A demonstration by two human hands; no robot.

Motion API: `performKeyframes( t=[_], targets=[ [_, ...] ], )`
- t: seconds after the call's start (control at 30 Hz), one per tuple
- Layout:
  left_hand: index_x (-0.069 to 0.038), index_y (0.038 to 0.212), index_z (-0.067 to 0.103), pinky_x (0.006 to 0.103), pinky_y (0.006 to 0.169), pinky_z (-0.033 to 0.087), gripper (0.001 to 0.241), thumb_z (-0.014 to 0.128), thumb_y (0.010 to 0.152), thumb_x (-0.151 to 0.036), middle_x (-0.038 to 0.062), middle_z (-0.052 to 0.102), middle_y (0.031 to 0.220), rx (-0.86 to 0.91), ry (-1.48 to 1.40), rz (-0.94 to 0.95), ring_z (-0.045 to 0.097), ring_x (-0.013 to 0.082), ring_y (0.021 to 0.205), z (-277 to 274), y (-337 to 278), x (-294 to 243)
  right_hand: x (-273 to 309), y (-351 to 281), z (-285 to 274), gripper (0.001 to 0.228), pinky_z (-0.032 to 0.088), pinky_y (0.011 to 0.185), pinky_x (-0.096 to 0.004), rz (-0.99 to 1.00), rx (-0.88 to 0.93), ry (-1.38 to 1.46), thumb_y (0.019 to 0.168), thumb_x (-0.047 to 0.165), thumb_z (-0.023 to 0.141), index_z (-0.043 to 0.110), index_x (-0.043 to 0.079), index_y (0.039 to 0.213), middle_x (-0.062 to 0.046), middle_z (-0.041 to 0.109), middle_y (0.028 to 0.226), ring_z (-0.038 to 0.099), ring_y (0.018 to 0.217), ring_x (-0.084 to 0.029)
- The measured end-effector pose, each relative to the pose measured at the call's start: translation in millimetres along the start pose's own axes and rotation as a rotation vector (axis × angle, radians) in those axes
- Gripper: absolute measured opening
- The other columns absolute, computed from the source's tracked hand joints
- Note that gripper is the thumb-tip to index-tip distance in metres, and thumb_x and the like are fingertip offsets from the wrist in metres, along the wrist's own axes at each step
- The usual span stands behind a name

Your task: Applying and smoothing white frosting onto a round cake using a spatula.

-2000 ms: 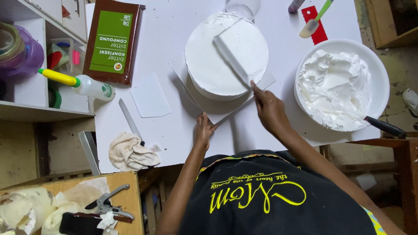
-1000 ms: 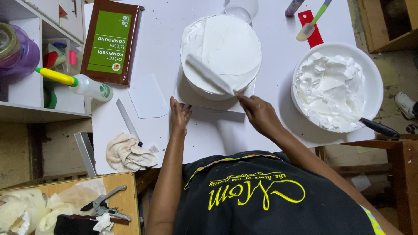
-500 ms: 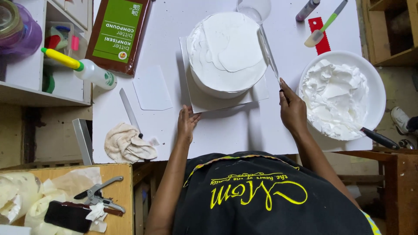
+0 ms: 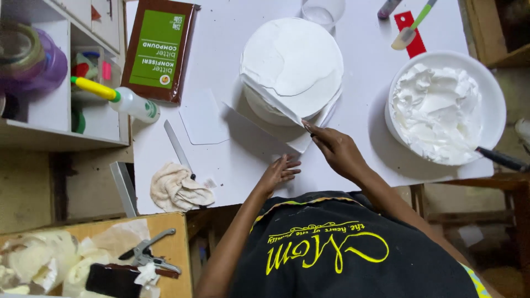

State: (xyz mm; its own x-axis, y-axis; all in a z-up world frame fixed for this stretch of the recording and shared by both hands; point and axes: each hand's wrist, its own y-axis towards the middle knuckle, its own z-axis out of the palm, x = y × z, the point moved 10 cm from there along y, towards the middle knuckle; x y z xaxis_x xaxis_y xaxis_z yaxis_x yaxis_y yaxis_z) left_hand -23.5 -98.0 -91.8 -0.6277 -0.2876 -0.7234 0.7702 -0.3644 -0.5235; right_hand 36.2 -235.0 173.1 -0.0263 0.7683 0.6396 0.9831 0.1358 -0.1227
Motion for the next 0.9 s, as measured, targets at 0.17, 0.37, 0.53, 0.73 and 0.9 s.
performKeyframes(
  t=[0.17,0.37,0.53,0.73,0.9],
  targets=[
    [-0.008,0.157,0.034,0.0526,0.111,0.044,0.079,0.042,0.103,-0.066,0.028,0.053,0.147,-0.003,-0.095,-0.024,0.056,0.0437,0.132,-30,-8,-15,-74,-35,-8,0.039,0.056,0.066,-0.036,0.125,-0.208,0.408,0.105,0.015,0.056,0.065,0.018,0.143,-0.012,0.068,0.079,0.062,0.070,-0.019],
    [-0.004,0.154,0.031,0.0585,0.117,0.040,0.067,0.057,0.102,-0.037,0.030,0.040,0.154,-0.277,-0.473,0.000,0.047,0.0483,0.138,-83,-14,-26,-239,-140,-41,0.040,0.051,0.057,-0.034,0.420,-0.709,0.343,0.110,0.007,0.045,0.055,0.003,0.149,-0.009,0.059,0.077,0.056,0.065,-0.016],
    [0.005,0.149,0.040,0.0549,0.116,0.042,0.060,0.052,0.094,-0.015,0.036,0.048,0.145,-0.308,-0.161,-0.123,0.053,0.0460,0.133,-32,-38,-51,-321,-197,-79,0.042,0.056,0.081,-0.051,0.525,-0.884,-0.007,0.110,0.000,0.049,0.051,0.001,0.152,-0.033,0.064,0.126,0.069,0.095,-0.041],
    [-0.002,0.151,0.037,0.0552,0.120,0.039,0.063,0.053,0.097,-0.030,0.031,0.045,0.150,-0.322,-0.292,-0.006,0.049,0.0428,0.138,-34,-15,-36,-338,-228,-79,0.042,0.060,0.074,-0.051,0.536,-0.706,-0.449,0.108,0.013,0.064,0.060,0.009,0.149,-0.022,0.066,0.104,0.070,0.090,-0.041],
    [0.005,0.129,0.051,0.0566,0.118,0.043,0.059,0.060,0.095,-0.042,0.033,0.053,0.140,-0.359,-0.529,0.077,0.054,0.0420,0.133,-51,-4,-24,-379,-350,-33,0.039,0.060,0.072,-0.045,0.530,-0.739,-0.477,0.100,0.011,0.075,0.072,0.019,0.138,-0.013,0.069,0.101,0.072,0.092,-0.036]
  ],
)
